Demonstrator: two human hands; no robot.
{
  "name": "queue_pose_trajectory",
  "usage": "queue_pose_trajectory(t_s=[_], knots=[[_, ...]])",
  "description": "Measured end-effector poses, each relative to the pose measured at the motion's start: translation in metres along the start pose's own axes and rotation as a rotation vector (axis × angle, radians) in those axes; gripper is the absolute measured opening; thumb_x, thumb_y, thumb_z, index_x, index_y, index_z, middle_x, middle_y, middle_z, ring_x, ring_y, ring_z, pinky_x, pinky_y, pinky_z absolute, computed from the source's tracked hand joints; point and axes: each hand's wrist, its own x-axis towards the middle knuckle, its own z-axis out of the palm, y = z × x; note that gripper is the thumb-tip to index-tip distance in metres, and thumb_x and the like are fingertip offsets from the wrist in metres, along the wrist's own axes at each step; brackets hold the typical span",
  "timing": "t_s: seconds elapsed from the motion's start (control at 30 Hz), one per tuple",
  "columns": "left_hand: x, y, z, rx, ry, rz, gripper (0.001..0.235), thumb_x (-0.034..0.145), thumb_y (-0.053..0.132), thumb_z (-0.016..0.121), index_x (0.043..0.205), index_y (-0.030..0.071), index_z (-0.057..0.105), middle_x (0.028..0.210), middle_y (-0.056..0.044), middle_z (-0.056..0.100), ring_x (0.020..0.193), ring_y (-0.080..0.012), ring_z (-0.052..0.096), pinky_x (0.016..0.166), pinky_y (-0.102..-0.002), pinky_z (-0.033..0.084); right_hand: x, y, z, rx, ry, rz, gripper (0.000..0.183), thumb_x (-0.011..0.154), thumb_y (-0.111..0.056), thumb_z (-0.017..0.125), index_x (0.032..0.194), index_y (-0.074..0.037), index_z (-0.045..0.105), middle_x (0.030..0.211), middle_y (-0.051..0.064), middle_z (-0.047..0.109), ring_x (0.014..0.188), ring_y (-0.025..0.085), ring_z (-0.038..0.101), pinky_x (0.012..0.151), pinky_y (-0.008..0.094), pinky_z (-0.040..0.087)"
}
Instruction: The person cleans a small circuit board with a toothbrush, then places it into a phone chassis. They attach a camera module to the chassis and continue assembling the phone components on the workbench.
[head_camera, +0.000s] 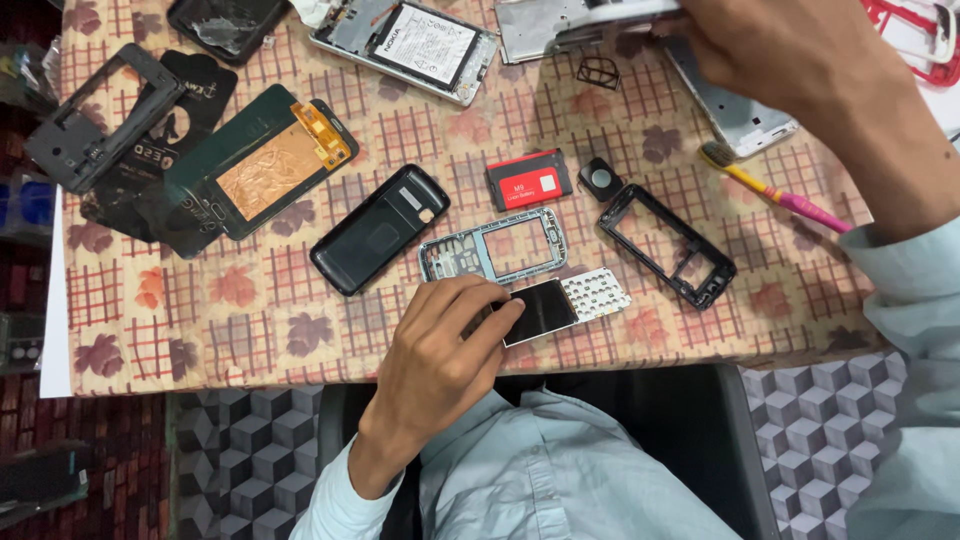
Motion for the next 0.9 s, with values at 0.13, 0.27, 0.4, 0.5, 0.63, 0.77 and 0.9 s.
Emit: queue_pose_trajectory(t_s=[0.13, 0.27, 0.4, 0.5, 0.63, 0.77, 0.9], knots=[[0.001, -0.001, -0.002, -0.012, 0.010, 0.003, 0.040, 0.070, 0.000, 0.077, 0.110, -0.002, 0.073, 0.111, -0.013, 0.067, 0.110, -0.0326, 0.064, 0.093, -0.045, 0.052, -0.007, 0.011, 0.005, -0.074, 0.033, 0.006, 0.012, 0.108, -0.015, 0.073, 0.104, -0.004, 0.071, 0.079, 0.009, 0.068, 0.069, 0.022, 0.066, 0.065, 0.034, 0.054], [-0.001, -0.002, 0.001, -0.005, 0.012, 0.001, 0.039, 0.070, 0.000, 0.077, 0.109, -0.001, 0.073, 0.111, -0.012, 0.067, 0.111, -0.0318, 0.064, 0.094, -0.044, 0.052, -0.013, 0.017, 0.008, 0.005, 0.017, 0.029, 0.007, 0.109, -0.011, 0.068, 0.111, -0.006, 0.071, 0.085, 0.008, 0.069, 0.068, 0.021, 0.066, 0.068, 0.033, 0.054], [0.000, -0.001, 0.001, -0.009, 0.010, 0.000, 0.041, 0.070, 0.001, 0.078, 0.110, -0.001, 0.073, 0.111, -0.012, 0.068, 0.110, -0.0317, 0.064, 0.094, -0.044, 0.052, -0.011, 0.013, 0.003, 0.013, -0.025, 0.066, 0.009, 0.109, -0.011, 0.069, 0.110, -0.002, 0.072, 0.083, 0.012, 0.069, 0.069, 0.026, 0.066, 0.064, 0.037, 0.054], [-0.001, -0.001, 0.001, -0.007, 0.002, 0.003, 0.041, 0.070, 0.000, 0.078, 0.110, -0.002, 0.073, 0.111, -0.012, 0.068, 0.110, -0.0317, 0.064, 0.093, -0.044, 0.052, -0.007, 0.007, -0.001, -0.060, 0.029, -0.009, 0.015, 0.101, -0.012, 0.073, 0.112, -0.002, 0.071, 0.086, 0.013, 0.069, 0.073, 0.028, 0.067, 0.066, 0.038, 0.054], [-0.001, -0.002, 0.001, -0.013, -0.003, 0.010, 0.040, 0.070, 0.001, 0.077, 0.110, -0.001, 0.073, 0.111, -0.012, 0.067, 0.110, -0.0317, 0.064, 0.094, -0.044, 0.052, -0.009, -0.004, -0.002, -0.062, 0.082, -0.061, 0.022, 0.099, -0.006, 0.073, 0.120, -0.002, 0.068, 0.095, 0.011, 0.071, 0.085, 0.026, 0.071, 0.078, 0.038, 0.055], [-0.001, -0.002, -0.001, 0.001, 0.007, 0.019, 0.038, 0.072, 0.000, 0.075, 0.110, 0.000, 0.073, 0.112, -0.012, 0.067, 0.111, -0.0314, 0.064, 0.096, -0.044, 0.052, -0.010, -0.020, -0.001, -0.043, 0.071, -0.058, 0.027, 0.096, -0.006, 0.077, 0.121, -0.003, 0.066, 0.113, 0.012, 0.074, 0.099, 0.027, 0.073, 0.085, 0.038, 0.060], [-0.003, -0.001, -0.001, 0.001, 0.018, 0.018, 0.037, 0.074, 0.001, 0.076, 0.111, 0.000, 0.073, 0.112, -0.012, 0.067, 0.111, -0.0313, 0.064, 0.096, -0.044, 0.052, -0.014, -0.039, -0.002, -0.166, 0.083, -0.089, 0.038, 0.079, -0.015, 0.080, 0.114, -0.004, 0.069, 0.116, 0.012, 0.075, 0.107, 0.026, 0.074, 0.086, 0.035, 0.063]])
